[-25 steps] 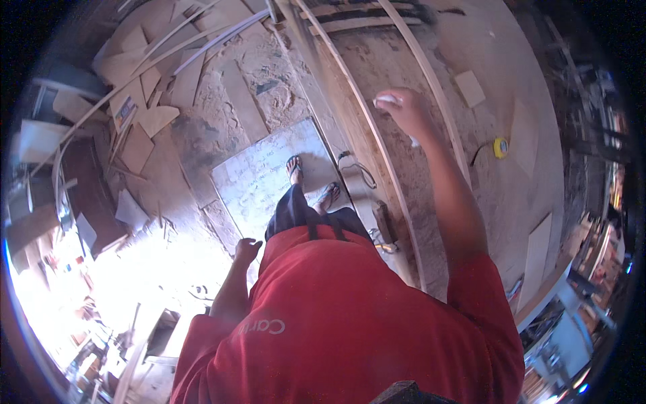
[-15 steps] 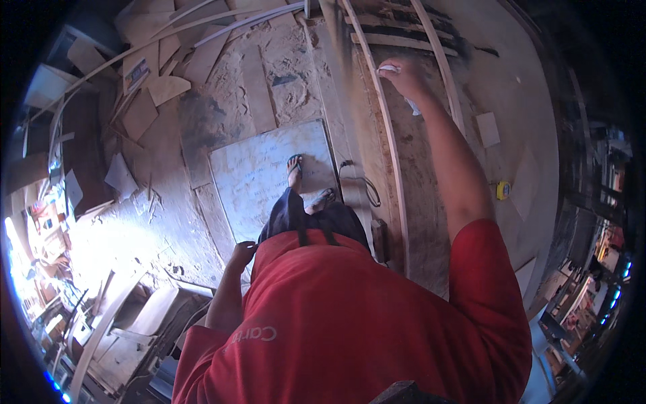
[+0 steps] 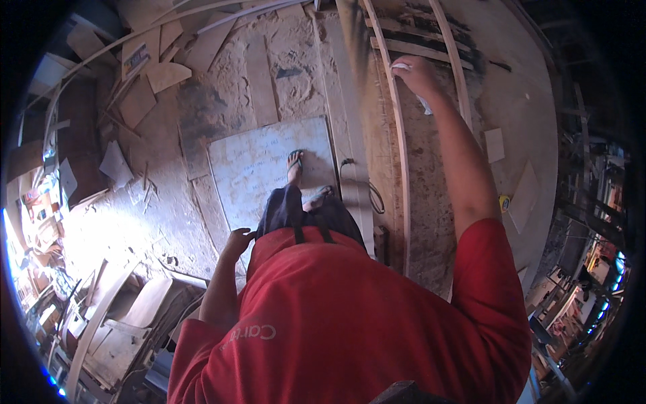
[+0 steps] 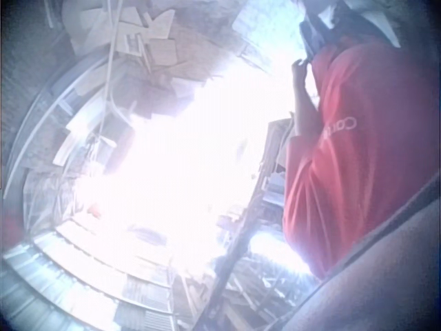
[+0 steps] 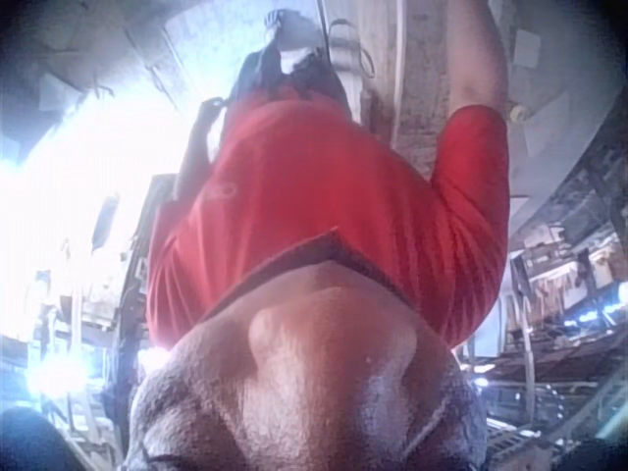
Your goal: The person positions a thin wooden strip along a curved wooden frame and secures it using a pneumatic nail gun. The person repeatedly aligns the strip and drives nails along its length to attach it to the frame.
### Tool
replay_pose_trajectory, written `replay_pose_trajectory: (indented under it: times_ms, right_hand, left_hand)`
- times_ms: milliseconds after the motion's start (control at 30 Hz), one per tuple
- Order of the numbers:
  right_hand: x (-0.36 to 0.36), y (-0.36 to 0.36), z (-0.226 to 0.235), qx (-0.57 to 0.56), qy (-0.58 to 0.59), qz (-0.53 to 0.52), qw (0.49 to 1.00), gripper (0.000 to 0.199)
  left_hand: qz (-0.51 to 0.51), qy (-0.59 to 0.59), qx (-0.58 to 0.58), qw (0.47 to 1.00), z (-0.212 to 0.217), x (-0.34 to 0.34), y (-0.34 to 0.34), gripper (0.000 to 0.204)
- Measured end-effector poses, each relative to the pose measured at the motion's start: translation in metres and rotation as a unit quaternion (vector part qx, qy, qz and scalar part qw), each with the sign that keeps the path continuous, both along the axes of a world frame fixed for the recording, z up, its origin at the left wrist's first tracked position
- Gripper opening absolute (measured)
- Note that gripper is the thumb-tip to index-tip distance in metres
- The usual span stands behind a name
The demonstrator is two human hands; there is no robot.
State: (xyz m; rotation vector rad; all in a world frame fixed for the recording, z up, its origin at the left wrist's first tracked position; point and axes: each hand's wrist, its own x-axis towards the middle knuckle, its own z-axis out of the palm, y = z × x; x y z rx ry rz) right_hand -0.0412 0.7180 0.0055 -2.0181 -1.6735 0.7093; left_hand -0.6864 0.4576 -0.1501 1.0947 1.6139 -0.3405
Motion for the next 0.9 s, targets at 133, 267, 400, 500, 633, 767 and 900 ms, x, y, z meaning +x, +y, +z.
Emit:
replay_pose_trajectory:
  times_ms: [133, 267, 400, 500, 633, 767, 900]
  right_hand:
    - [0.009, -0.008, 0.003, -0.004, 0.012, -0.001, 1.000, 0.022]
    - [0.002, -0.022, 0.014, -0.044, 0.016, -0.026, 0.999, 0.022]
    - [0.002, -0.031, 0.010, -0.033, 0.036, -0.010, 0.999, 0.023]
    - [-0.002, -0.037, 0.008, -0.041, 0.033, -0.014, 0.999, 0.022]
    - [0.000, -0.043, -0.001, -0.049, 0.042, -0.025, 0.998, 0.021]
    - [-0.007, -0.053, 0.006, -0.034, 0.002, -0.006, 0.999, 0.021]
    - [-0.010, -0.070, 0.008, -0.046, 0.001, -0.027, 0.999, 0.020]
  left_hand:
    - [-0.011, 0.010, 0.001, 1.000, -0.002, 0.002, 0.008, 0.059]
    - [-0.034, -0.003, 0.036, 0.999, -0.010, 0.005, 0.004, 0.054]
    - [-0.022, -0.027, 0.033, 0.999, -0.021, 0.001, 0.004, 0.052]
    - [-0.024, -0.023, 0.030, 0.999, -0.021, 0.005, 0.009, 0.052]
    - [-0.048, -0.005, 0.050, 0.998, -0.011, 0.013, 0.014, 0.053]
    - [-0.026, -0.009, 0.030, 0.999, -0.026, 0.001, 0.002, 0.054]
    - [-0.031, -0.023, 0.034, 0.999, -0.026, 0.006, 0.001, 0.052]
